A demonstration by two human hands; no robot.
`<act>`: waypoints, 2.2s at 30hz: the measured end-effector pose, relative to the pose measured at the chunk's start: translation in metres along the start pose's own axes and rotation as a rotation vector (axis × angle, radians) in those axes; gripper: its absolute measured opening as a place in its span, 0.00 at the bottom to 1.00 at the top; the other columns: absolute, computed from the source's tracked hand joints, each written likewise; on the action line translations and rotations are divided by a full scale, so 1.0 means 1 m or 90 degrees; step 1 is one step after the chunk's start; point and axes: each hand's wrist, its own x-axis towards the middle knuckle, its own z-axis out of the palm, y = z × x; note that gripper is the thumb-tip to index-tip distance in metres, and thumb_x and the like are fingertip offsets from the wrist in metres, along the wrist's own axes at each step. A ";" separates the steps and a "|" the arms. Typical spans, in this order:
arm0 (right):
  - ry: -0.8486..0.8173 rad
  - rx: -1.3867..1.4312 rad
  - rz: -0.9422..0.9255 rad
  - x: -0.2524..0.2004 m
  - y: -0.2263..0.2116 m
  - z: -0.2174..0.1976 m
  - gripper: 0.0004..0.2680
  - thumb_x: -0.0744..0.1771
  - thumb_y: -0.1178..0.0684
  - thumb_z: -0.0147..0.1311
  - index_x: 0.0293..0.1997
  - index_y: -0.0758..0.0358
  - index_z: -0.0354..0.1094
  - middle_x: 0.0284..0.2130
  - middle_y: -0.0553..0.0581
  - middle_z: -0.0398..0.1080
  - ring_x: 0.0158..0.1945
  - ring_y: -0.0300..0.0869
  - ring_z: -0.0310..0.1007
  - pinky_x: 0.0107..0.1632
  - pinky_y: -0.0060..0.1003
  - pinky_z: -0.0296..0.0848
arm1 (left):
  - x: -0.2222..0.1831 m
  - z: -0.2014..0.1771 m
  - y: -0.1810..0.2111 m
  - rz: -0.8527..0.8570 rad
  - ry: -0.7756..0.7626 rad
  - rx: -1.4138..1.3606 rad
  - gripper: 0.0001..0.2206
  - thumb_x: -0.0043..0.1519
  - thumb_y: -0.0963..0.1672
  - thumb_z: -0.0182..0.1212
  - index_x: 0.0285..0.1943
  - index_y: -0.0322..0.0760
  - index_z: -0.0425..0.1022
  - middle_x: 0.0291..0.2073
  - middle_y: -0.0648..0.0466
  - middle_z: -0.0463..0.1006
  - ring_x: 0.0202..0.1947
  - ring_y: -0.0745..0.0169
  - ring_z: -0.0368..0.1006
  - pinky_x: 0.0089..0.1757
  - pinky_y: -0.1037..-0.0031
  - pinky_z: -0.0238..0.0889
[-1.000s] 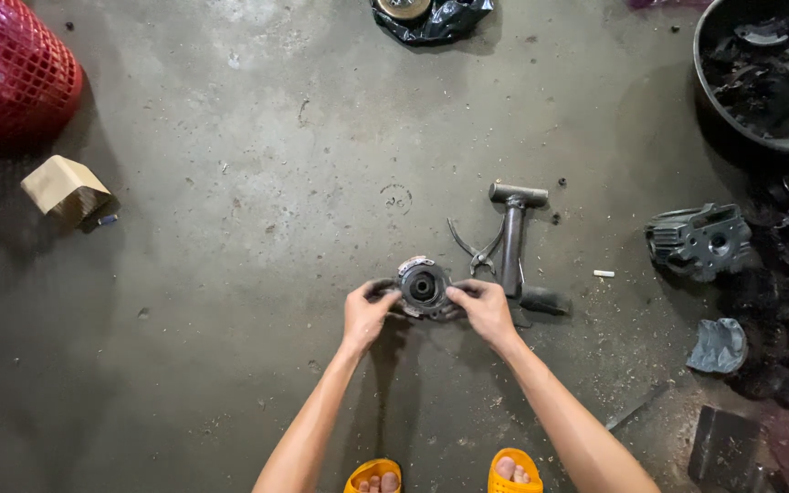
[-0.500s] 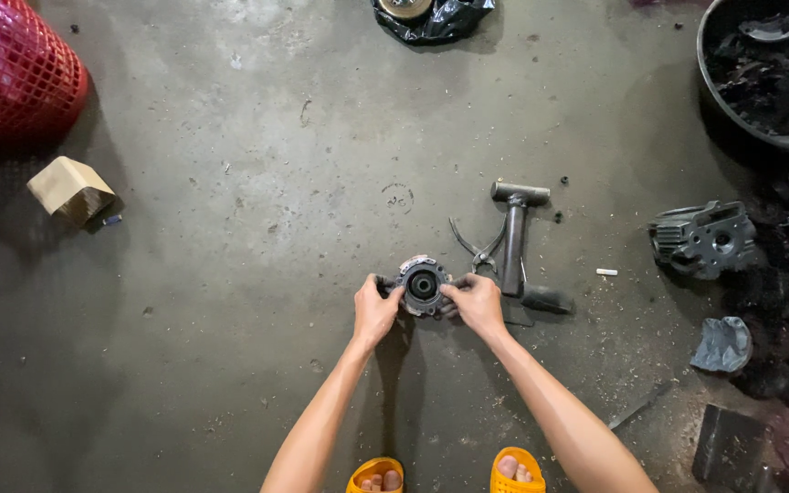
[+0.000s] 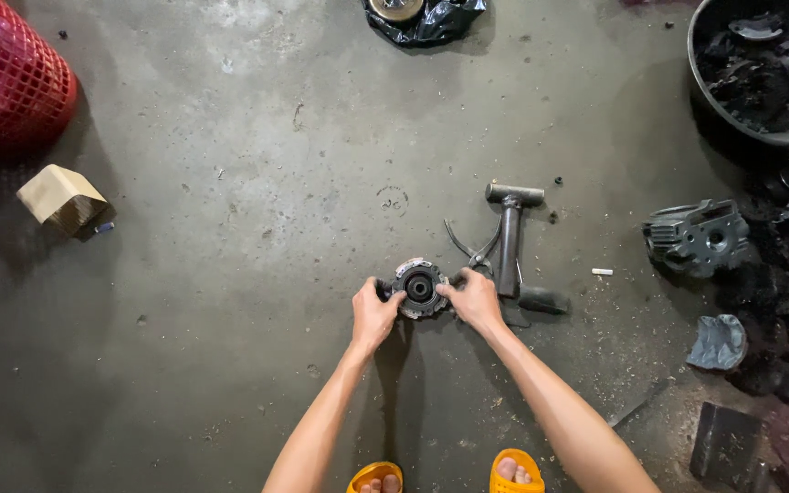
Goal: Cleaning and assembling motorcycle engine components using a rag and a small tool
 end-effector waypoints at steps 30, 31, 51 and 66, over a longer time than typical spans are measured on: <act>0.110 -0.437 -0.149 0.061 0.057 -0.003 0.17 0.64 0.50 0.64 0.53 0.66 0.64 0.38 0.65 0.74 0.38 0.61 0.82 0.42 0.56 0.81 | 0.125 -0.054 0.057 0.363 0.072 0.300 0.05 0.62 0.40 0.61 0.45 0.35 0.76 0.36 0.43 0.77 0.43 0.38 0.75 0.45 0.54 0.71; 0.143 -0.436 -0.158 0.053 0.055 -0.009 0.15 0.64 0.49 0.59 0.53 0.64 0.65 0.35 0.63 0.74 0.36 0.60 0.81 0.40 0.55 0.80 | 0.136 -0.049 0.057 0.377 0.067 0.320 0.06 0.62 0.41 0.61 0.45 0.36 0.77 0.37 0.44 0.76 0.44 0.40 0.75 0.45 0.55 0.72; -0.100 0.434 0.051 -0.002 -0.039 -0.081 0.13 0.63 0.61 0.63 0.48 0.81 0.69 0.23 0.64 0.71 0.18 0.43 0.68 0.18 0.36 0.66 | 0.051 -0.035 0.099 0.141 0.092 -0.195 0.07 0.56 0.40 0.72 0.42 0.37 0.83 0.33 0.45 0.85 0.38 0.61 0.80 0.42 0.67 0.73; -0.114 0.103 -0.182 -0.032 -0.047 -0.005 0.13 0.71 0.44 0.47 0.41 0.58 0.79 0.34 0.64 0.79 0.45 0.55 0.80 0.47 0.51 0.74 | -0.010 -0.035 0.080 0.172 0.145 -0.316 0.04 0.53 0.39 0.76 0.35 0.40 0.86 0.27 0.54 0.85 0.30 0.75 0.74 0.38 0.74 0.72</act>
